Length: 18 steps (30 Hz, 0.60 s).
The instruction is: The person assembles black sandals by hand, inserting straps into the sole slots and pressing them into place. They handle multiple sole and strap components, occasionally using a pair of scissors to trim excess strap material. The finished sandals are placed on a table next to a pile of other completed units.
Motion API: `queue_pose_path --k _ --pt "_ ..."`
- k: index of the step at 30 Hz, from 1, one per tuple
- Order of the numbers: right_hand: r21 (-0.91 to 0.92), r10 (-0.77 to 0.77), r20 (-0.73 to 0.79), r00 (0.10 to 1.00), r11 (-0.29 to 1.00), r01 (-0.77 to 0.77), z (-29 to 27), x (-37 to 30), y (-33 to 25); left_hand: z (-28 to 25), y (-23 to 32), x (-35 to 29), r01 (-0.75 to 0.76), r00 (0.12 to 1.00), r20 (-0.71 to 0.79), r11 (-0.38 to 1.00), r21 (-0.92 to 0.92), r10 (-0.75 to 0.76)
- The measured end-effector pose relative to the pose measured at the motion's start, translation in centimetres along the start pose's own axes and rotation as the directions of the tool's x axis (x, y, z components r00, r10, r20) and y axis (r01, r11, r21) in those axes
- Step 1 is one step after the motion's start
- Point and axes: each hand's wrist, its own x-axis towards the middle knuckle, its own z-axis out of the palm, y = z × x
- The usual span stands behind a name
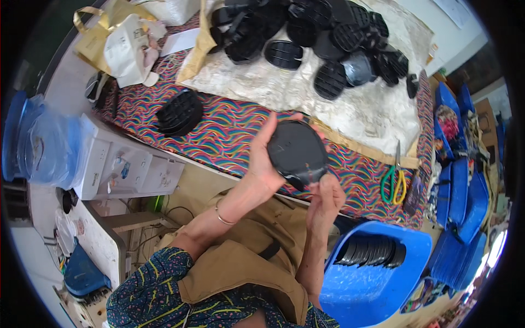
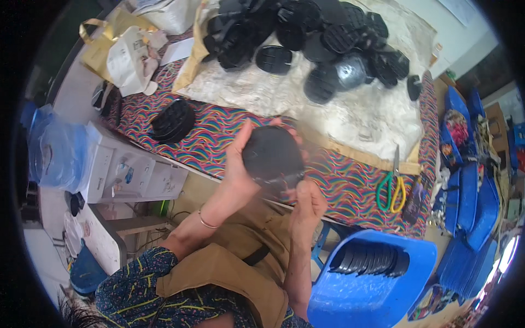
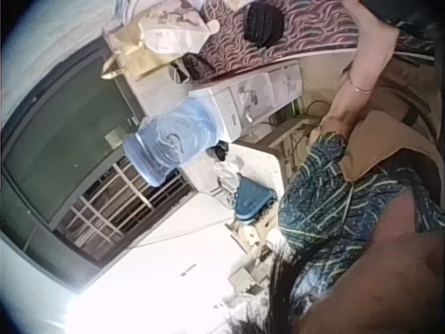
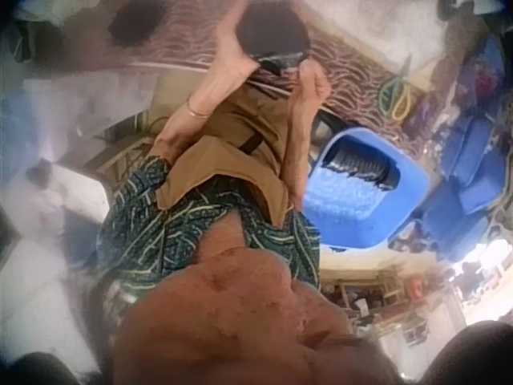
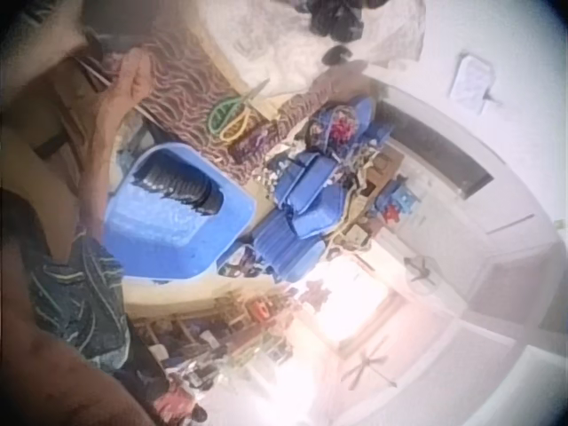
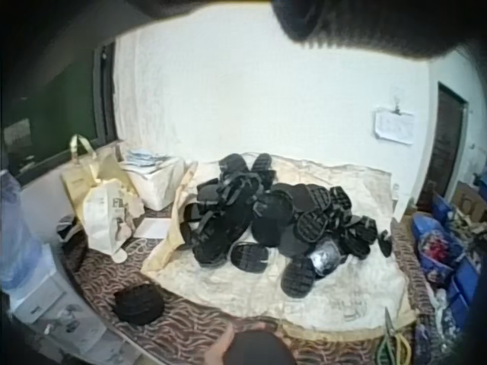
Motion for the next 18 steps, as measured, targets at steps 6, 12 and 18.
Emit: queue_pose_path --k 6,12,18 --pt "0.111 0.062 -0.202 0.977 0.993 -0.04 2.5 -0.6 -0.1 1.0 -0.7 -0.5 -0.1 0.989 0.136 0.951 0.293 0.063" --pt "-0.39 0.104 0.125 0.987 0.92 -0.047 1.0 -2.4 0.6 3.2 7.3 -1.1 -0.269 0.936 0.18 0.285 0.92 0.304" --pt "-0.784 -0.223 0.283 0.933 0.506 0.359 -0.7 -1.4 1.6 6.3 18.0 -3.0 0.254 0.867 0.342 -0.913 0.32 0.362"
